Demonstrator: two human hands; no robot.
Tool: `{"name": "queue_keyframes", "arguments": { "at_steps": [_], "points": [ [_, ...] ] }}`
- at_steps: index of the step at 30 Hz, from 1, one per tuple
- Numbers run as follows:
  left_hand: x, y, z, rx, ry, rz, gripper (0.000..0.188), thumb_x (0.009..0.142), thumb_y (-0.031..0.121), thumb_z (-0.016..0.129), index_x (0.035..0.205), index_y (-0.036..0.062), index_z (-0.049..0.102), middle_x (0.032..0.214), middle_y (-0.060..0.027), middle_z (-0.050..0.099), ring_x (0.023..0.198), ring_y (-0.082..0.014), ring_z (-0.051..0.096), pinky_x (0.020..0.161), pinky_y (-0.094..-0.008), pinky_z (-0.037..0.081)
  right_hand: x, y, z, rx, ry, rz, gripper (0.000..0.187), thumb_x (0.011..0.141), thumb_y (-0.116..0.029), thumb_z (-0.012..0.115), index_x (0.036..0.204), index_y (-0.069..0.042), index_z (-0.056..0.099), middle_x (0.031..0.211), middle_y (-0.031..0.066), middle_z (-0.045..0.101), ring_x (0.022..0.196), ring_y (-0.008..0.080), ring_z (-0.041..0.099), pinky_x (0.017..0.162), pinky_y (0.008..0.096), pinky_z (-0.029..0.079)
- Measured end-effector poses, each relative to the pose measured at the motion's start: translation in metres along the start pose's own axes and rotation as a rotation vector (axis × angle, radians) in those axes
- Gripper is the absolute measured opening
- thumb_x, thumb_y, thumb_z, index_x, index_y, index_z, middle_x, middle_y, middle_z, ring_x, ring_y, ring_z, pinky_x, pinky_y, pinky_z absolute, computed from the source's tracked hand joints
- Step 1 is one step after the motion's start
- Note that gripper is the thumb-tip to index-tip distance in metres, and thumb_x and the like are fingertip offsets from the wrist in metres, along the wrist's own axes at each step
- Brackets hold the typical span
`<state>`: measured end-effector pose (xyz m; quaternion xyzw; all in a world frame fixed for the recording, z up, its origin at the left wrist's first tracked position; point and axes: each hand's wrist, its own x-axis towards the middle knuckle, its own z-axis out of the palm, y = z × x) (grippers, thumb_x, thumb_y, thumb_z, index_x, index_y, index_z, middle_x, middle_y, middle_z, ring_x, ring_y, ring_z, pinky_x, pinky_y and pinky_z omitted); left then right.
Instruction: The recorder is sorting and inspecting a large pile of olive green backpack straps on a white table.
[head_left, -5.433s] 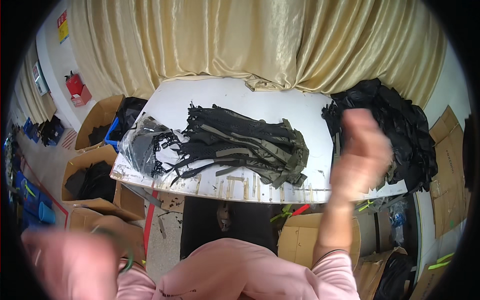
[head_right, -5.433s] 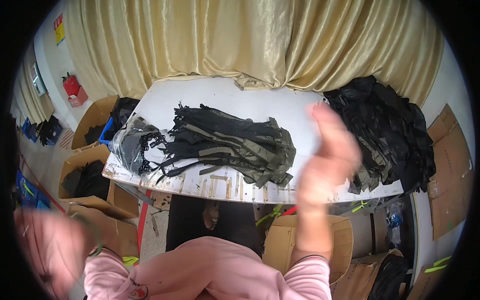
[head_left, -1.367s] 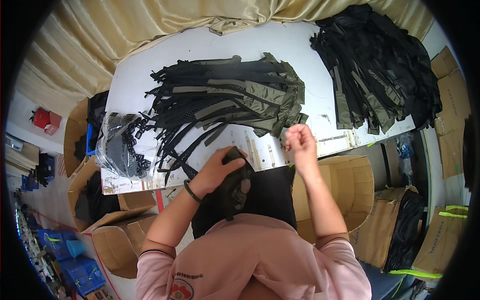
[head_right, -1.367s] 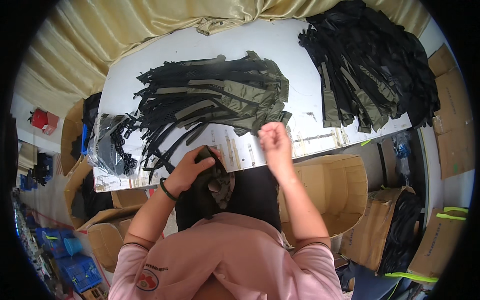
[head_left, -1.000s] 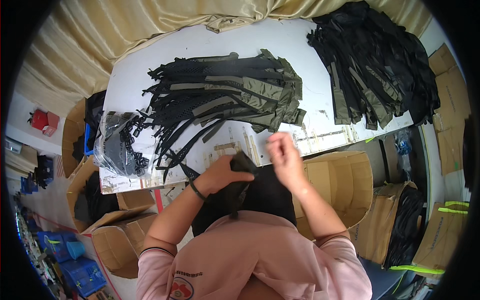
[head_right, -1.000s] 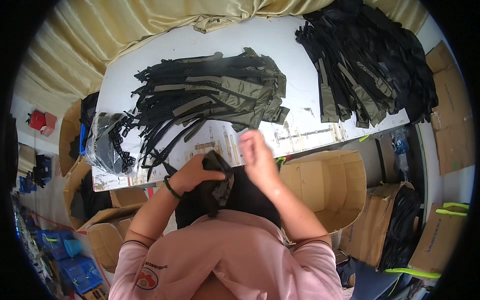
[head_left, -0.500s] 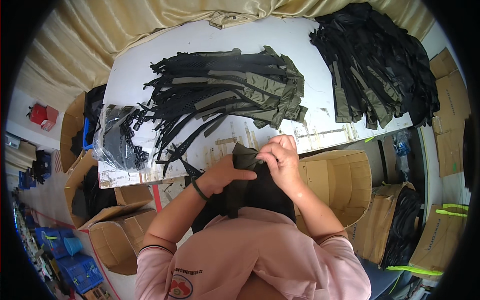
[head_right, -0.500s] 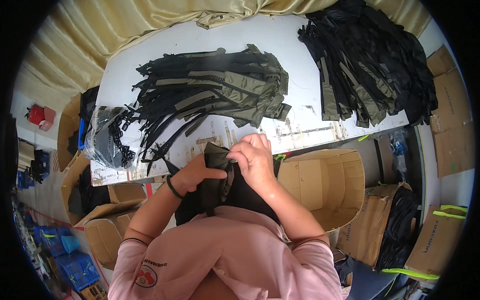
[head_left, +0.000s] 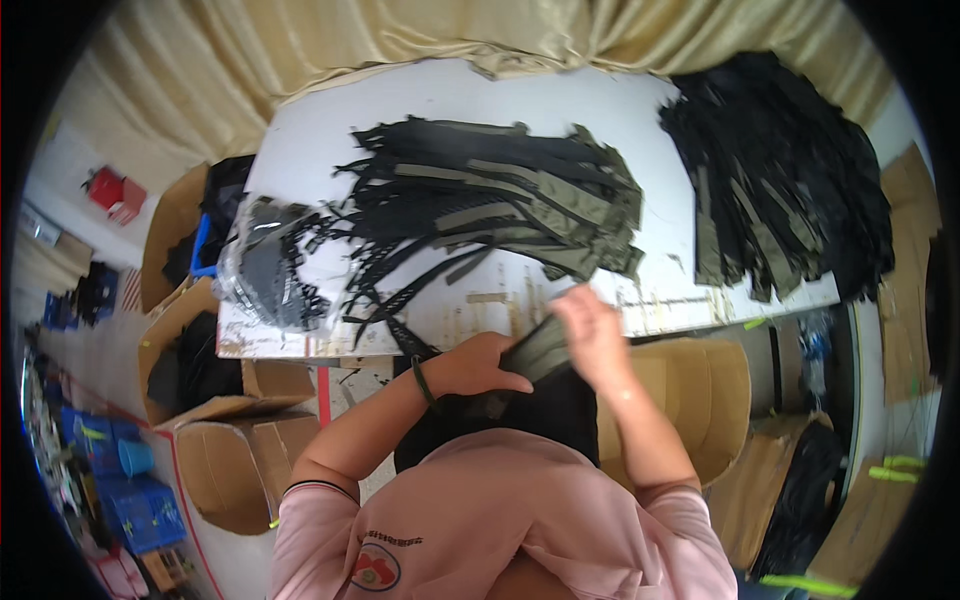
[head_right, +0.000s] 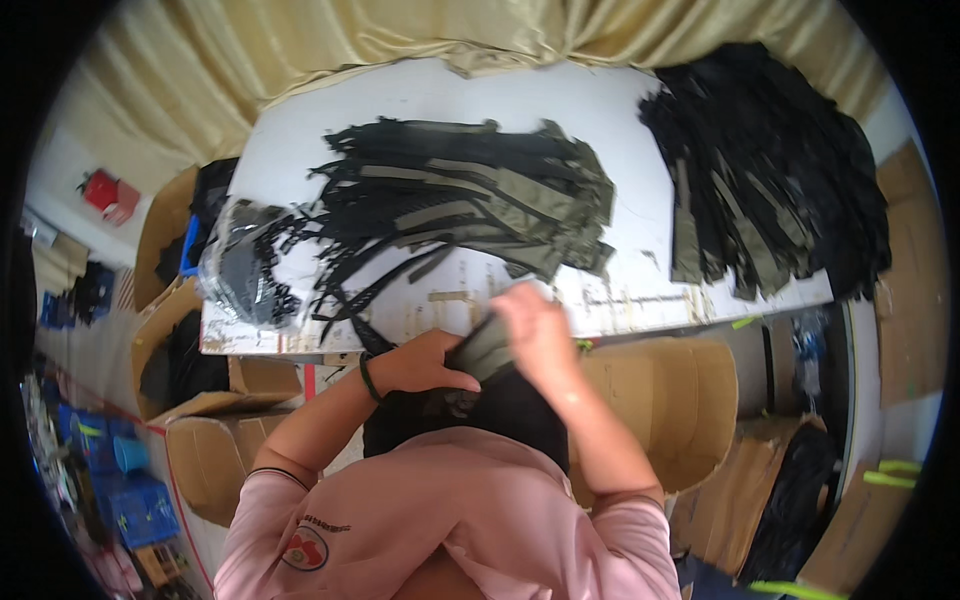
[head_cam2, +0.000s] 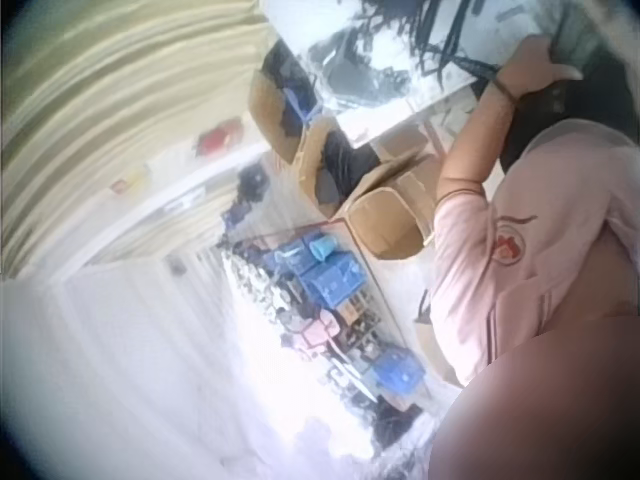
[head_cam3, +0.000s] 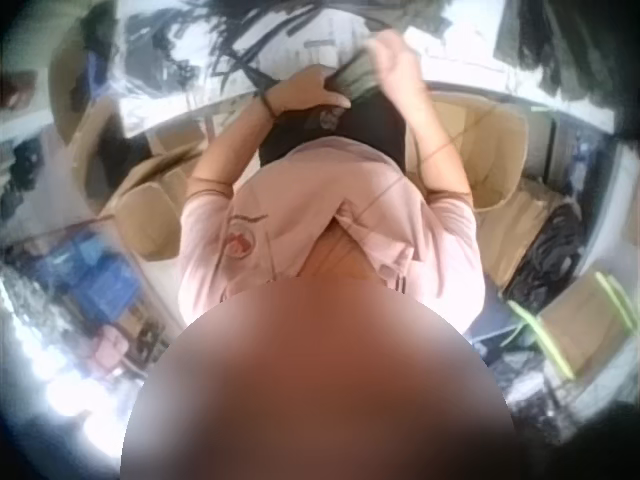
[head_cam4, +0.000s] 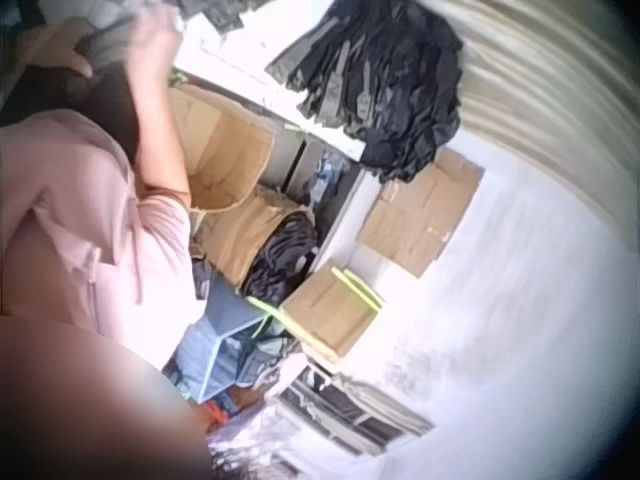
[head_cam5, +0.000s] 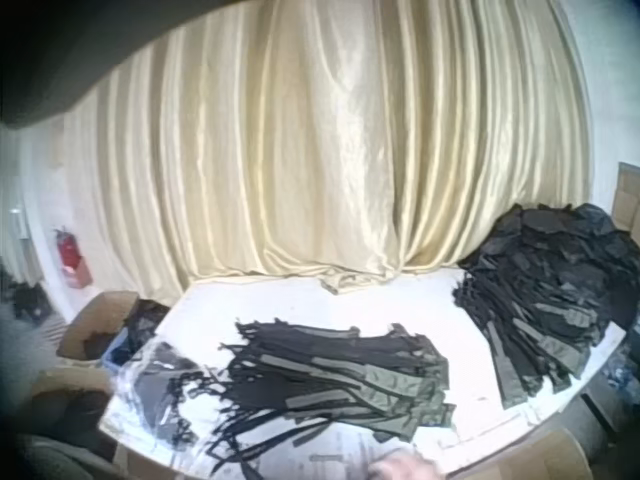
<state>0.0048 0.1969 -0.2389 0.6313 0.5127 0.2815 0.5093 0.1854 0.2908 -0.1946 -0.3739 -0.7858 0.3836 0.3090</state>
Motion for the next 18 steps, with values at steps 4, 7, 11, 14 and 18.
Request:
{"name": "queue_keyframes", "arguments": {
  "at_steps": [4,7,11,14,18],
  "points": [
    [-0.057,-0.007,-0.042,0.297,0.192,0.082,0.028,0.083,0.024,0.071,0.096,0.0008,0.062,0.084,-0.0117,0.063,0.083,-0.0186,0.061,0.072,-0.0342,0.047,0.018,0.054,-0.072,0.086,0.494,0.049,0.021,0.096,-0.016,0.053,0.08,-0.002,0.056,0.071,-0.0021,0.051,0.069,0.0077,0.044,0.063,0.024,0.039],
    [-0.103,0.001,-0.082,0.171,0.261,-0.228,0.023,0.083,0.021,0.072,0.088,0.0019,0.06,0.072,-0.0093,0.061,0.065,-0.0156,0.056,0.058,-0.0312,0.044,0.012,0.116,-0.085,0.119,0.532,0.067,0.02,0.096,-0.016,0.054,0.082,-0.002,0.057,0.073,-0.0018,0.053,0.07,0.0073,0.043,0.064,0.0237,0.039],
    [-0.135,-0.007,-0.098,0.395,0.375,-0.48,0.021,0.08,0.022,0.073,0.083,0.004,0.061,0.07,-0.011,0.061,0.06,-0.0213,0.056,0.056,-0.0337,0.044,-0.01,0.131,-0.04,-0.046,0.372,0.287,0.025,0.095,-0.022,0.056,0.084,0.0,0.056,0.074,0.0094,0.059,0.069,0.0163,0.048,0.066,0.03,0.044],
    [-0.144,-0.04,-0.069,0.471,0.278,-0.476,0.018,0.078,0.02,0.074,0.08,0.0058,0.063,0.074,-0.0149,0.064,0.066,-0.0314,0.06,0.059,-0.0383,0.047,-0.056,0.151,-0.014,-0.201,0.167,0.303,0.023,0.093,-0.022,0.059,0.087,0.0,0.057,0.079,0.0189,0.06,0.068,0.0322,0.056,0.062,0.038,0.047],
    [-0.156,-0.11,-0.017,0.711,-0.032,-0.67,0.034,0.078,0.038,0.071,0.095,0.0084,0.066,0.092,-0.0167,0.065,0.088,-0.0354,0.062,0.073,-0.0448,0.048,-0.103,0.158,-0.02,-0.496,-0.005,0.25,0.016,0.09,-0.019,0.062,0.088,-0.003,0.059,0.083,0.0169,0.061,0.071,0.0373,0.06,0.061,0.044,0.048]
  ]
}}
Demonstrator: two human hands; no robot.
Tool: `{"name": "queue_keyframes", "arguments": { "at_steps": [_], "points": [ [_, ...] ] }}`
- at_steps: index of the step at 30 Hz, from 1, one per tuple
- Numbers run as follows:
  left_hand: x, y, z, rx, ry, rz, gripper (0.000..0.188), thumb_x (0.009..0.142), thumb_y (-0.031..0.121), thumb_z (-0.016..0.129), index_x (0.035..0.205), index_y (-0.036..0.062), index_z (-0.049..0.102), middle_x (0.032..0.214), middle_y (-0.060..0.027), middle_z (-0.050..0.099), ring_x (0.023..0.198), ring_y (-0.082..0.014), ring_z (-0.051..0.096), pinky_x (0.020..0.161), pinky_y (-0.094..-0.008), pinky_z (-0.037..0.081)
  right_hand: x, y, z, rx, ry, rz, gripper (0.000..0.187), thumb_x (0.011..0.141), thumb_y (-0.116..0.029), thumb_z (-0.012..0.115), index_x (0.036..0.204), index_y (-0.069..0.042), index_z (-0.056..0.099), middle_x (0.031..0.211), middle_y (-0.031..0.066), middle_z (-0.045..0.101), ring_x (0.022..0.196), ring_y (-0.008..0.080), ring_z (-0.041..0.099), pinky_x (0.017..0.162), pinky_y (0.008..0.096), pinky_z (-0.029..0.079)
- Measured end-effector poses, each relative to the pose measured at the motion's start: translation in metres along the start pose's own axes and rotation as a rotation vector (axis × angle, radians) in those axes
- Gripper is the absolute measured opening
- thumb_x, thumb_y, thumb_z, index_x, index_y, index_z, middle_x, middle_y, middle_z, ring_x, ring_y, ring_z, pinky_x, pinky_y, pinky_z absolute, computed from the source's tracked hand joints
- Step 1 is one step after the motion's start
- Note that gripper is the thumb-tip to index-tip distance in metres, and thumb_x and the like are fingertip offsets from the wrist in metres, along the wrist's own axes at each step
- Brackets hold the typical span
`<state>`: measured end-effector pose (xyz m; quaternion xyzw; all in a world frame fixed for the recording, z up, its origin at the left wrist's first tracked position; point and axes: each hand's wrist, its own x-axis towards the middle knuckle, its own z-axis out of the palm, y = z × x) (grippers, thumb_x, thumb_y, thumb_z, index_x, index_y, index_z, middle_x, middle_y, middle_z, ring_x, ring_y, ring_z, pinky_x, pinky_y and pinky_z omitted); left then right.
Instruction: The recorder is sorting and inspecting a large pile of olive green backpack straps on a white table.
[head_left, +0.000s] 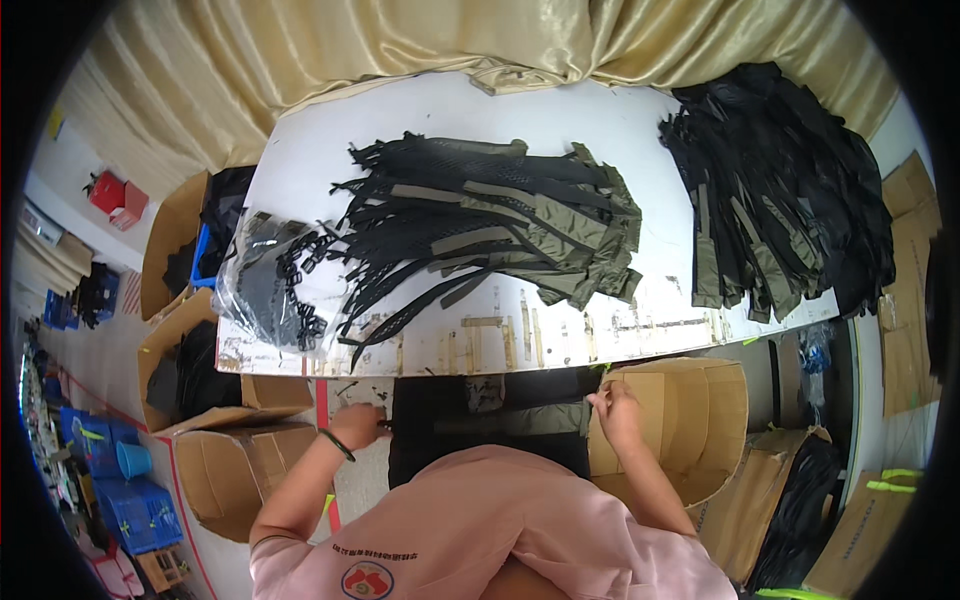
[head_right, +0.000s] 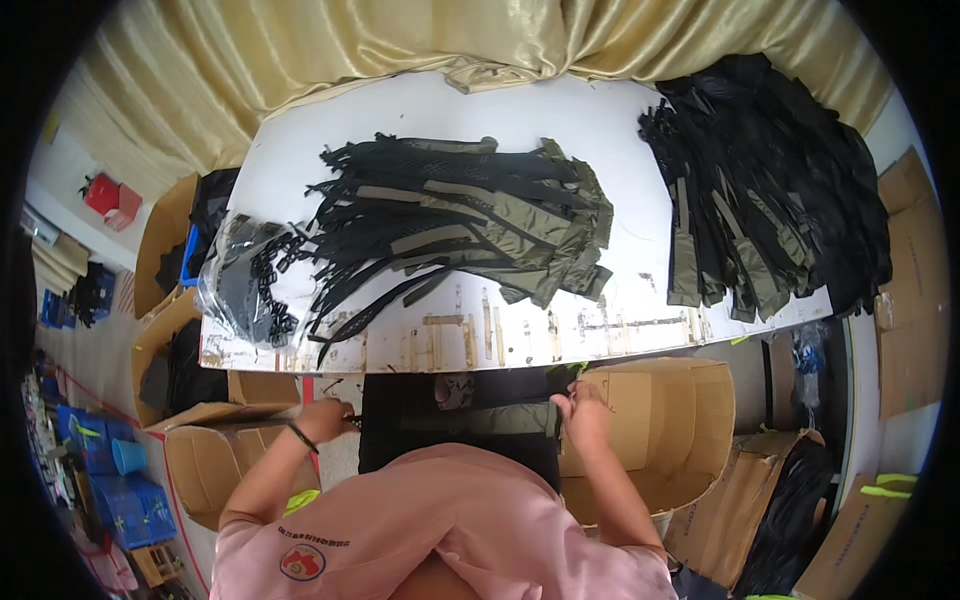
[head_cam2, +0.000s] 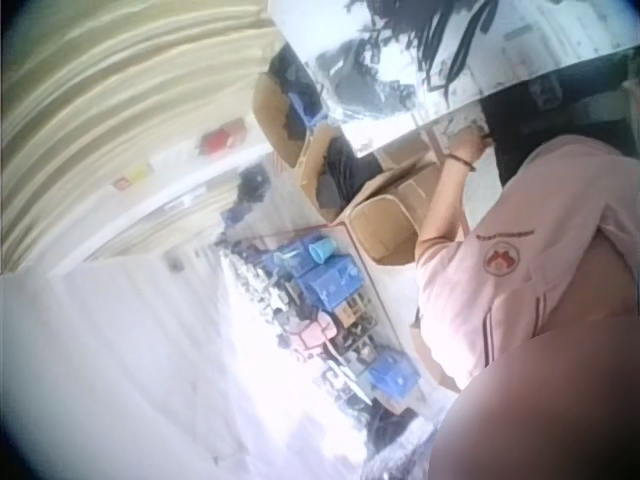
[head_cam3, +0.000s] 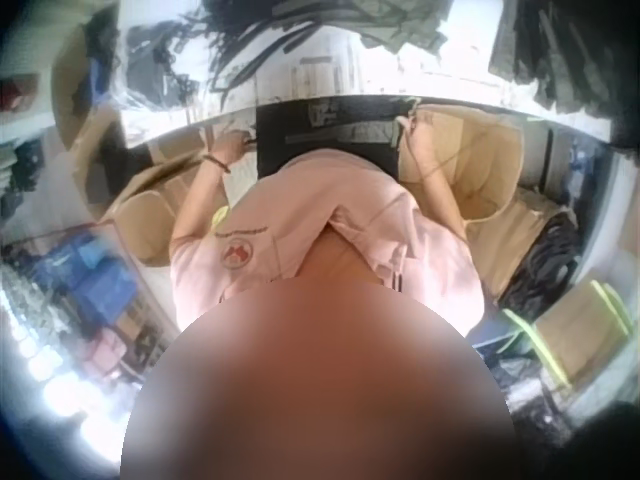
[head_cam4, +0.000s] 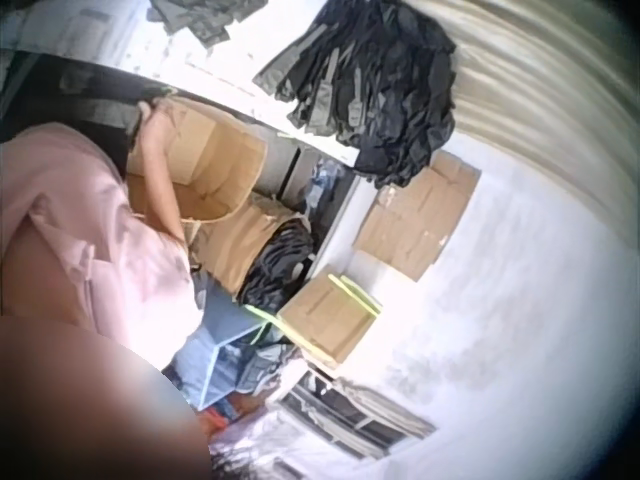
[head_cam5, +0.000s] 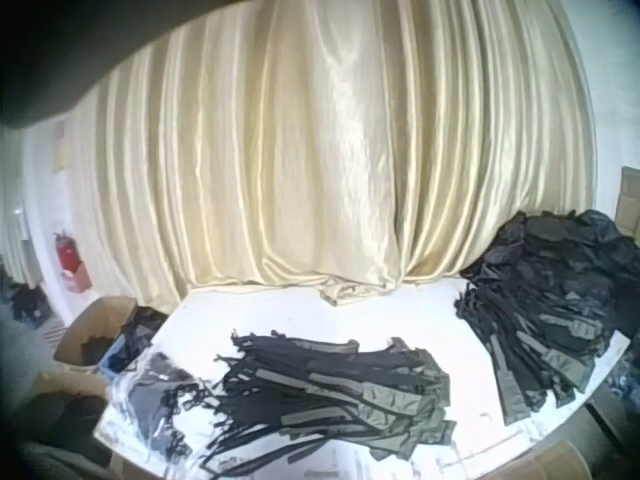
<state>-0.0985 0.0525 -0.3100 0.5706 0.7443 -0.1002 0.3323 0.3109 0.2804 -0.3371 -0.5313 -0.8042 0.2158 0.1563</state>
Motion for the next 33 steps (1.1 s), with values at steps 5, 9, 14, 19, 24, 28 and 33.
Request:
{"name": "queue_keyframes", "arguments": {
  "at_steps": [5,9,14,19,24,28,33],
  "points": [
    [0.018,0.069,-0.073,-0.386,0.289,0.408,0.034,0.081,0.026,0.071,0.105,0.0041,0.063,0.102,-0.0159,0.063,0.097,-0.0338,0.06,0.083,-0.0411,0.048,0.068,-0.08,-0.059,0.107,0.355,-0.364,0.023,0.079,-0.015,0.071,0.095,-0.003,0.061,0.092,0.014,0.06,0.088,0.0334,0.057,0.077,0.0411,0.046],
    [0.074,0.136,-0.13,-0.32,0.716,0.67,0.033,0.08,0.013,0.07,0.11,0.0056,0.061,0.112,-0.0149,0.059,0.106,-0.0338,0.055,0.091,-0.0398,0.045,0.146,-0.121,-0.051,-0.071,0.356,-0.482,0.022,0.074,-0.01,0.071,0.093,-0.003,0.064,0.093,0.011,0.06,0.099,0.0284,0.051,0.087,0.0385,0.038],
    [0.116,0.182,-0.177,-0.125,1.074,0.745,0.038,0.076,0.011,0.07,0.113,0.0084,0.058,0.113,-0.0134,0.056,0.106,-0.0345,0.053,0.096,-0.0438,0.04,0.132,-0.143,-0.061,0.353,0.228,-0.579,0.01,0.08,-0.005,0.068,0.086,-0.001,0.06,0.079,0.0092,0.062,0.076,0.0272,0.056,0.071,0.0327,0.044],
    [0.118,0.188,-0.164,-0.299,0.583,0.785,0.043,0.076,0.018,0.073,0.114,0.0098,0.056,0.11,-0.0115,0.059,0.111,-0.037,0.051,0.106,-0.0466,0.033,0.109,-0.119,-0.055,1.265,-0.133,0.009,0.006,0.091,-0.005,0.06,0.096,-0.001,0.058,0.083,0.0007,0.065,0.073,0.0049,0.056,0.067,0.0234,0.047],
    [0.087,0.211,-0.138,-0.091,0.917,0.917,0.061,0.069,0.024,0.076,0.125,0.0126,0.053,0.136,-0.0125,0.045,0.128,-0.0344,0.042,0.109,-0.062,0.018,0.091,-0.116,-0.063,1.782,-0.198,0.526,0.003,0.091,-0.008,0.061,0.093,-0.007,0.06,0.078,-0.003,0.061,0.069,0.0001,0.056,0.056,0.0119,0.044],
    [0.104,0.219,-0.126,-0.582,0.832,1.041,0.038,0.076,-0.002,0.059,0.113,0.0062,0.058,0.11,-0.0101,0.063,0.108,-0.0279,0.058,0.102,-0.0424,0.039,0.067,-0.122,-0.075,1.799,-0.129,0.443,0.004,0.094,-0.011,0.057,0.093,-0.007,0.055,0.068,-0.0016,0.053,0.057,0.0093,0.052,0.056,0.0209,0.049],
    [0.105,0.231,-0.111,-1.24,0.311,0.685,0.017,0.091,0.014,0.054,0.099,0.0005,0.058,0.083,-0.0116,0.064,0.073,-0.0225,0.06,0.066,-0.0321,0.046,0.054,-0.15,-0.084,0.46,0.476,-0.39,0.027,0.081,-0.004,0.067,0.104,-0.002,0.054,0.081,0.0089,0.062,0.076,0.0257,0.059,0.081,0.0389,0.046]
  ]
}}
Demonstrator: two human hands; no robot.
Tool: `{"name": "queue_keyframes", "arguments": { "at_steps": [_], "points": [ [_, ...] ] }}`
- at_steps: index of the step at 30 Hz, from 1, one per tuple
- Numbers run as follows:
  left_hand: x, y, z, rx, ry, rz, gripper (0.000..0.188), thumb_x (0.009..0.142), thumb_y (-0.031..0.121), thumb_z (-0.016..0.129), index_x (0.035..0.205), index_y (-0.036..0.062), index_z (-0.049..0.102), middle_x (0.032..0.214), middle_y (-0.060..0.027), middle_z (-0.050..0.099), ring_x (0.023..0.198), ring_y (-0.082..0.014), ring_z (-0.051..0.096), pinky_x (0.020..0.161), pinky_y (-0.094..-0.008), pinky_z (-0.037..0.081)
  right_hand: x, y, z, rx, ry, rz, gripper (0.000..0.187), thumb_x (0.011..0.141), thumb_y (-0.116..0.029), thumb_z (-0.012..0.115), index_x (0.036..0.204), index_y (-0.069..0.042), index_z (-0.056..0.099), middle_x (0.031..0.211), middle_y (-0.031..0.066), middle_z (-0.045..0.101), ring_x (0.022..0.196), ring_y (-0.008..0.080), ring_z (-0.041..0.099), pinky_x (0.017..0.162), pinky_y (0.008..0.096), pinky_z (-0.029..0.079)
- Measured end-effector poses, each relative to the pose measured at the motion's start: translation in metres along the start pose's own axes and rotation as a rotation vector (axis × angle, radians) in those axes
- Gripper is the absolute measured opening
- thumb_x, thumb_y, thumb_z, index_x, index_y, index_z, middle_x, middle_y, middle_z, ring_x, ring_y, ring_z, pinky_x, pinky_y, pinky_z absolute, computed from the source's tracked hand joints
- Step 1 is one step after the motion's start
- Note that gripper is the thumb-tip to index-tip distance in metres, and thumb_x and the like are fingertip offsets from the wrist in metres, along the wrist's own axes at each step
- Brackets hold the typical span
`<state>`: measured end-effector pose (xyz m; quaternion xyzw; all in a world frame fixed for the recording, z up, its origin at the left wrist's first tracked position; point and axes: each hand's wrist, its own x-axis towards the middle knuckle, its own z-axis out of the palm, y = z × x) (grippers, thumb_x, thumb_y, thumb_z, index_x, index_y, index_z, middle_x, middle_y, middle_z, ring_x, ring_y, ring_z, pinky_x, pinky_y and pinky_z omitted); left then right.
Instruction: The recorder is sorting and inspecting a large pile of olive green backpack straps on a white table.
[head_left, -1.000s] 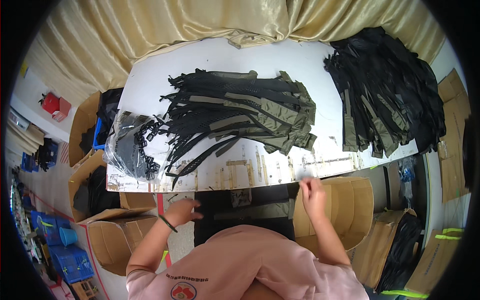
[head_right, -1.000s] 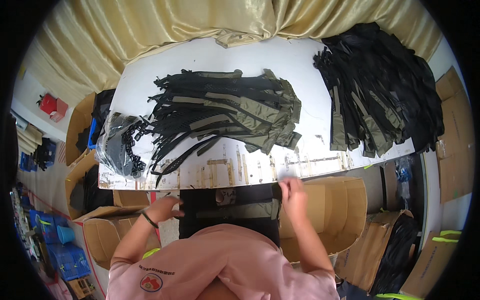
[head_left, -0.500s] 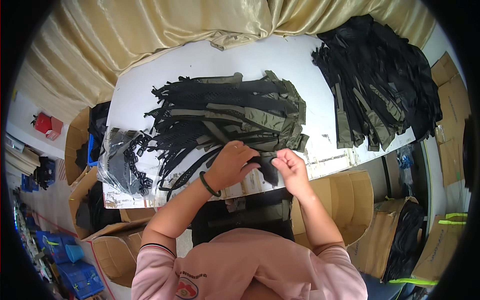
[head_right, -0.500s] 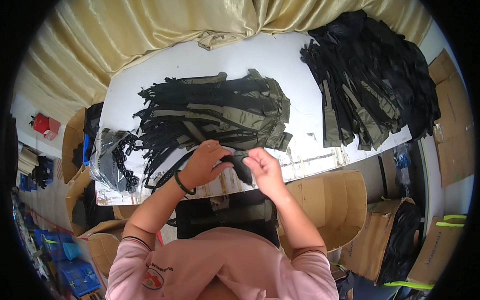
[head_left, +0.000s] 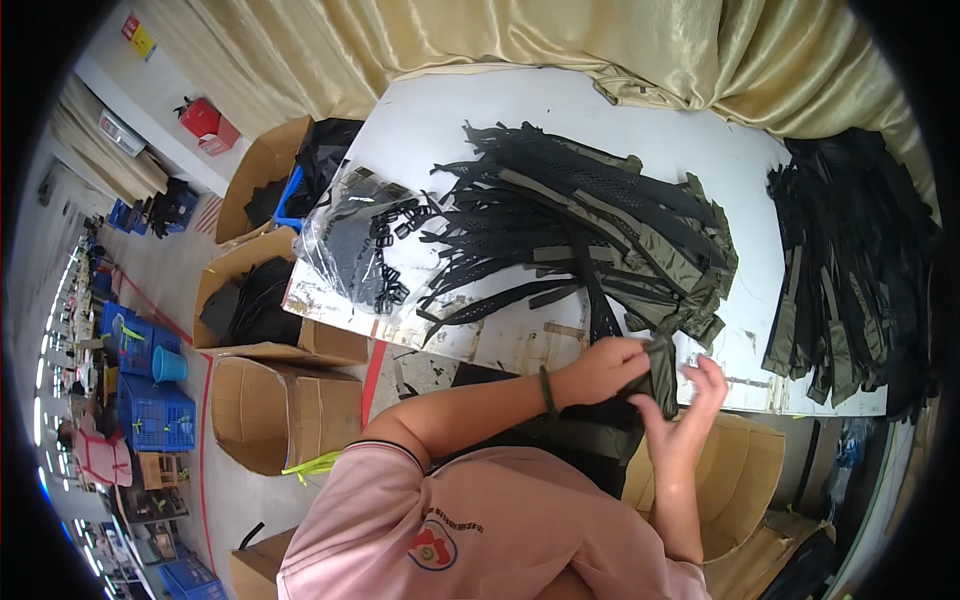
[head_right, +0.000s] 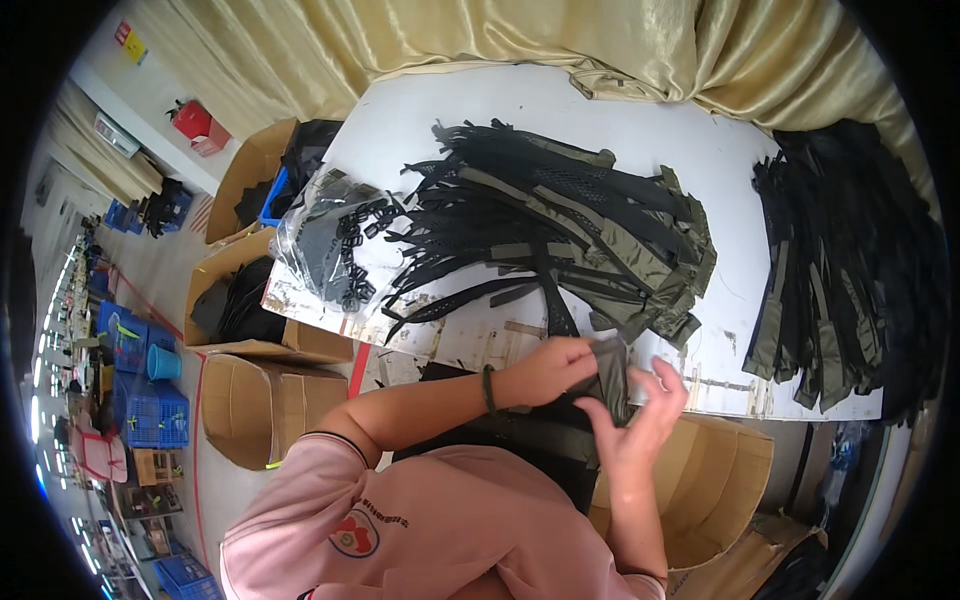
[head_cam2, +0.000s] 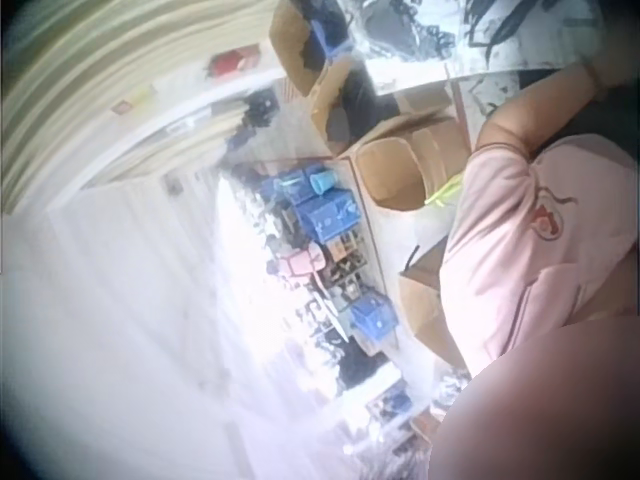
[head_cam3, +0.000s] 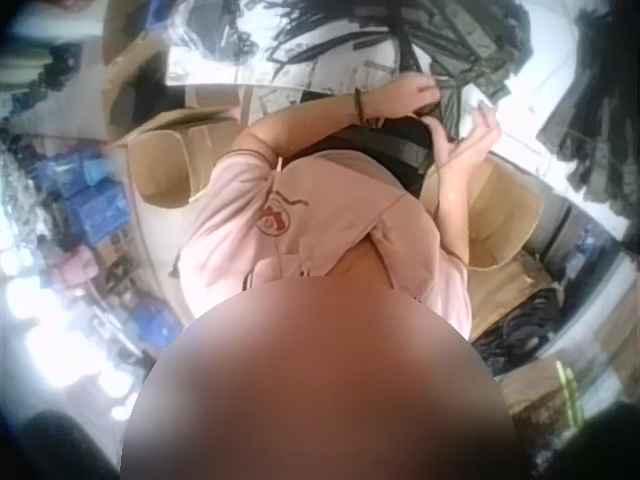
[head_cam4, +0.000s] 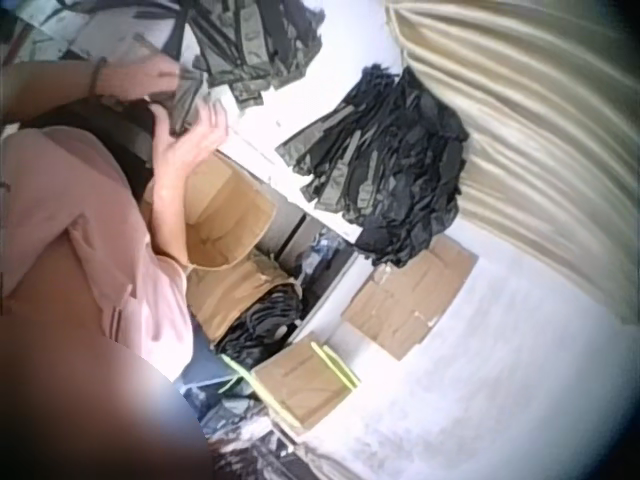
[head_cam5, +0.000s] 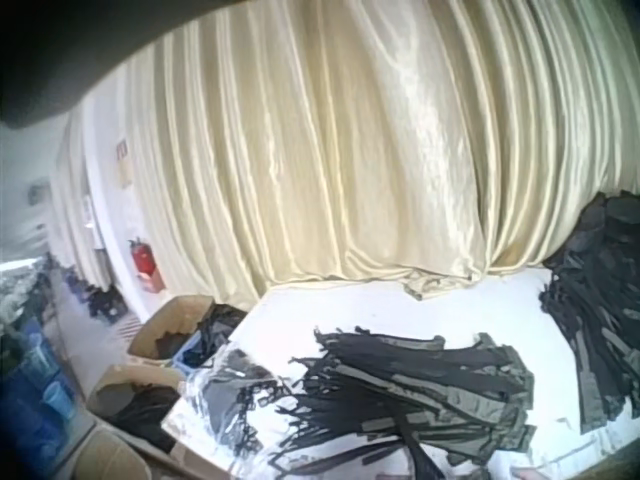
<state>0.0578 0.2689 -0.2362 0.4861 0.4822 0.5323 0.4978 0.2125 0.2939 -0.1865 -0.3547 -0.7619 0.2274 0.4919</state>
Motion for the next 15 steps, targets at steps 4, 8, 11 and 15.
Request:
{"name": "queue_keyframes", "arguments": {
  "at_steps": [4,8,11,15],
  "points": [
    [-0.011,-0.007,0.002,0.372,-0.051,0.087,0.02,0.093,0.019,0.056,0.091,-0.0003,0.057,0.071,-0.0051,0.061,0.068,-0.0097,0.055,0.06,-0.0301,0.044,-0.017,0.031,0.0,-0.268,-0.229,-0.139,0.033,0.077,0.002,0.067,0.108,-0.003,0.057,0.087,0.0149,0.063,0.079,0.0329,0.058,0.084,0.0376,0.045],
    [-0.014,-0.02,-0.003,0.148,0.05,0.125,0.025,0.083,0.021,0.068,0.081,0.0,0.054,0.066,-0.0137,0.057,0.057,-0.0192,0.053,0.054,-0.0334,0.042,-0.021,0.041,0.005,-0.212,-0.254,0.019,0.029,0.083,0.001,0.062,0.111,-0.006,0.058,0.092,0.0196,0.064,0.08,0.0378,0.062,0.07,0.0422,0.05],
    [-0.012,-0.004,-0.012,0.266,-0.03,0.051,0.026,0.082,0.023,0.07,0.08,0.0021,0.054,0.069,-0.0116,0.059,0.057,-0.0203,0.054,0.054,-0.033,0.043,-0.007,0.033,0.001,-0.262,-0.377,-0.02,0.02,0.083,-0.01,0.068,0.102,-0.008,0.063,0.078,0.0163,0.065,0.067,0.0348,0.063,0.06,0.0401,0.05],
    [-0.021,0.012,-0.012,0.646,0.026,0.304,0.023,0.082,0.022,0.068,0.077,0.0051,0.054,0.069,-0.0103,0.056,0.059,-0.0299,0.056,0.053,-0.0381,0.043,0.019,0.039,0.013,-0.31,-0.291,-0.191,0.013,0.08,-0.011,0.071,0.075,-0.004,0.061,0.072,0.0139,0.063,0.062,0.0322,0.06,0.056,0.0381,0.048]
  ]
}}
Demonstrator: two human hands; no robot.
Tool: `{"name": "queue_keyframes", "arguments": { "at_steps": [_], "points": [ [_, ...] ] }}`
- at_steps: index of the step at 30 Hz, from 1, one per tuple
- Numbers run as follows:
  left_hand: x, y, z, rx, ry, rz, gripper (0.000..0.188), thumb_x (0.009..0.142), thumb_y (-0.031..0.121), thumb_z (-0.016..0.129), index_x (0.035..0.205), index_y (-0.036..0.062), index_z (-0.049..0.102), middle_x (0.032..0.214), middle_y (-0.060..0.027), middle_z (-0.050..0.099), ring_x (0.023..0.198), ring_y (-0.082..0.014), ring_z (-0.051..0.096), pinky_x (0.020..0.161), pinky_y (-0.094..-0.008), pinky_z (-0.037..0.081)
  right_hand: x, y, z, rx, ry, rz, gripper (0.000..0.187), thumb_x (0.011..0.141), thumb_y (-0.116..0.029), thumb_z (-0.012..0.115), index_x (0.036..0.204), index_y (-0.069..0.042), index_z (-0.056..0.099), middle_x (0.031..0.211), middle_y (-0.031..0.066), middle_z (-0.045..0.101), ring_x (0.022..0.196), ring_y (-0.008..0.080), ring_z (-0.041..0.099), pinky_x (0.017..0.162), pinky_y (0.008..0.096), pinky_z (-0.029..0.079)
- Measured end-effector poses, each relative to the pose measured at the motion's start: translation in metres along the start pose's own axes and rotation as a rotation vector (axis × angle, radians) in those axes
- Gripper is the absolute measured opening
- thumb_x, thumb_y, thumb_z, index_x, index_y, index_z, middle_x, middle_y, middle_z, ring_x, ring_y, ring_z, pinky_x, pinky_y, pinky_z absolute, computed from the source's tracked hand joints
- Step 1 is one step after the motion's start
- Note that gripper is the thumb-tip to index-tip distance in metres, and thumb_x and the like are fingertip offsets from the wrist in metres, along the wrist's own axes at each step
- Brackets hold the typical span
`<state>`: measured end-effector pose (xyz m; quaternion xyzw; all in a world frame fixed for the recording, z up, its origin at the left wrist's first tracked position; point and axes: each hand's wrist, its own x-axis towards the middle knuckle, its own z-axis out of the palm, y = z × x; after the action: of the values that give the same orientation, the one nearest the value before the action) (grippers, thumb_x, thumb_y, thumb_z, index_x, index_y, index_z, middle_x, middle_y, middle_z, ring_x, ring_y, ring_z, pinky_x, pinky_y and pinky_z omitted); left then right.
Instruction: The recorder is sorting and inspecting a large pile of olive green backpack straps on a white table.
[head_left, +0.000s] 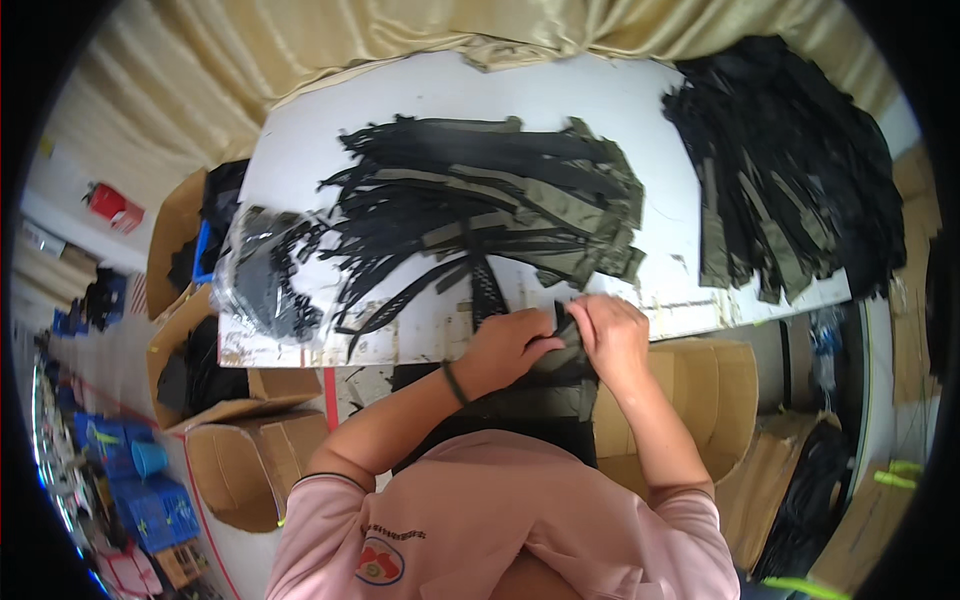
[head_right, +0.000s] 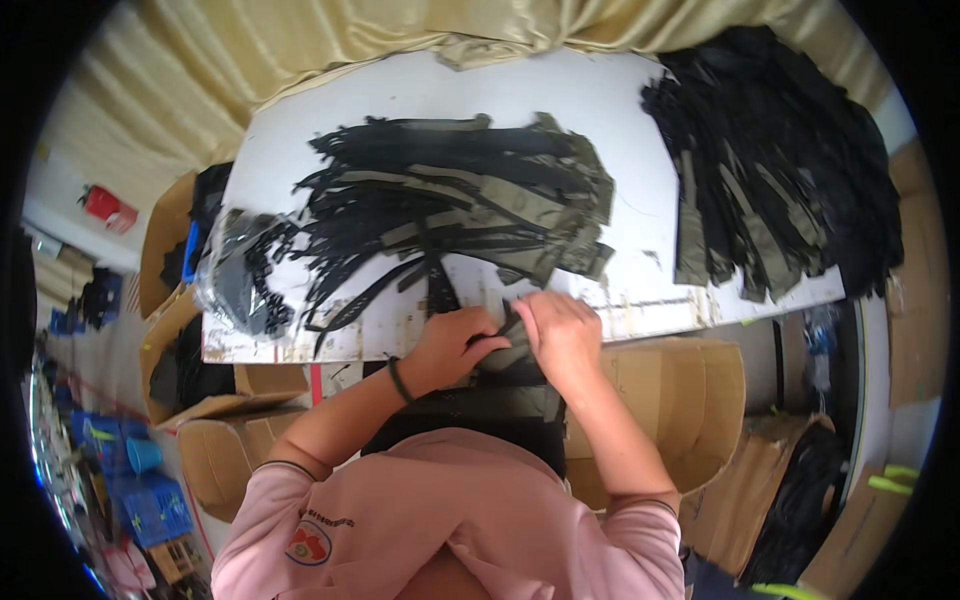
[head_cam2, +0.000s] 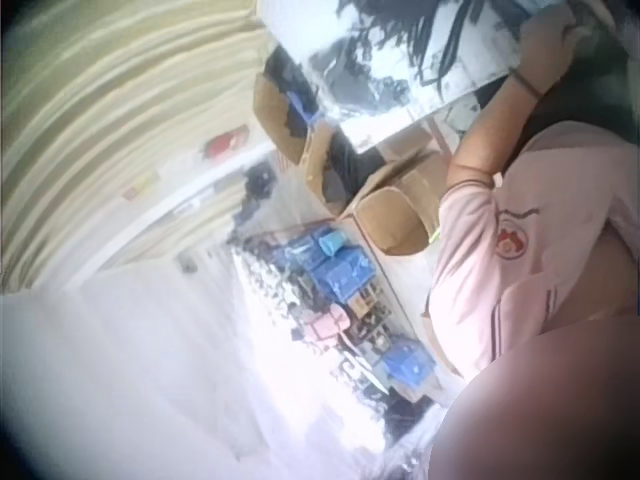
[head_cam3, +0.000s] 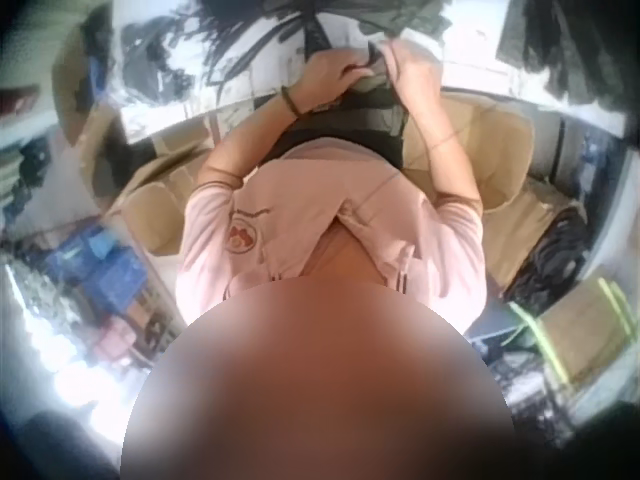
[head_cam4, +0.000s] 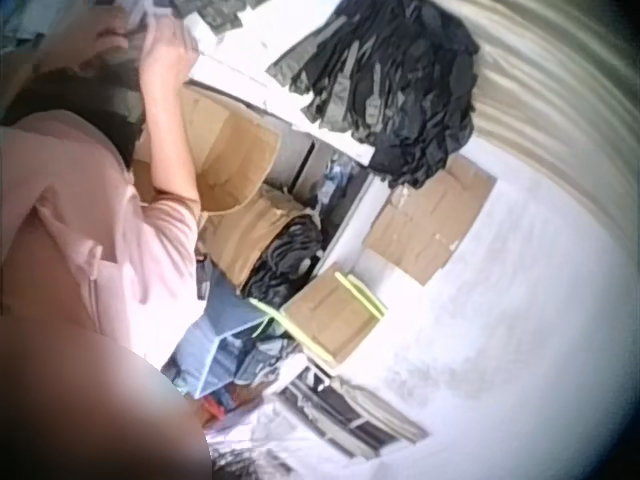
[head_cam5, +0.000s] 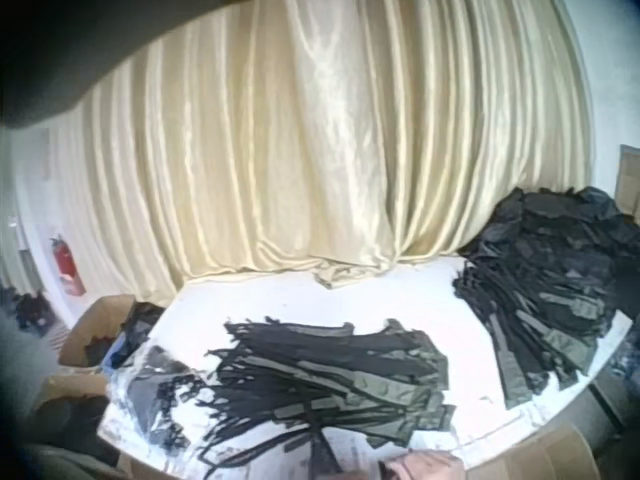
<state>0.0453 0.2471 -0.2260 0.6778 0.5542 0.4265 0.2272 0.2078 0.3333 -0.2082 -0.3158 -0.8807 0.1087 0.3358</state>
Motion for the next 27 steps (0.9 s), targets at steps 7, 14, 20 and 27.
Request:
{"name": "queue_keyframes", "arguments": {
  "at_steps": [7,14,20,27],
  "points": [
    [-0.003,-0.001,0.011,0.084,0.005,0.12,0.016,0.081,0.013,0.07,0.08,0.0051,0.056,0.073,-0.0102,0.054,0.065,-0.0274,0.056,0.056,-0.0338,0.042,-0.025,0.013,0.017,1.18,-0.084,0.953,0.015,0.09,-0.012,0.058,0.077,-0.005,0.06,0.067,-0.0069,0.052,0.06,0.0038,0.043,0.054,0.0203,0.035],
    [-0.005,-0.009,0.006,-0.578,-0.142,-0.38,0.012,0.086,0.002,0.061,0.097,0.002,0.059,0.078,-0.002,0.056,0.074,-0.012,0.055,0.07,-0.0248,0.045,-0.035,0.018,0.007,1.333,-0.245,0.837,0.014,0.093,-0.013,0.054,0.096,-0.003,0.063,0.088,-0.0007,0.06,0.08,0.0086,0.054,0.072,0.0225,0.043],
    [-0.003,-0.018,0.006,-0.449,0.029,-0.14,0.014,0.088,-0.003,0.055,0.099,0.0015,0.06,0.087,-0.0025,0.058,0.084,-0.0091,0.054,0.075,-0.0228,0.043,-0.043,0.002,-0.001,1.664,-0.547,0.825,0.01,0.091,-0.007,0.057,0.099,-0.001,0.059,0.09,0.0025,0.061,0.082,0.0114,0.058,0.075,0.0281,0.048],
    [0.008,0.008,-0.008,-0.349,-0.234,-0.353,0.02,0.085,0.011,0.066,0.102,0.0017,0.061,0.091,-0.004,0.062,0.085,-0.0105,0.057,0.076,-0.0254,0.046,-0.043,-0.002,0.002,0.443,-0.055,0.192,0.004,0.093,-0.003,0.054,0.097,-0.004,0.054,0.082,0.0046,0.06,0.071,0.0144,0.06,0.06,0.0305,0.047]
  ]
}}
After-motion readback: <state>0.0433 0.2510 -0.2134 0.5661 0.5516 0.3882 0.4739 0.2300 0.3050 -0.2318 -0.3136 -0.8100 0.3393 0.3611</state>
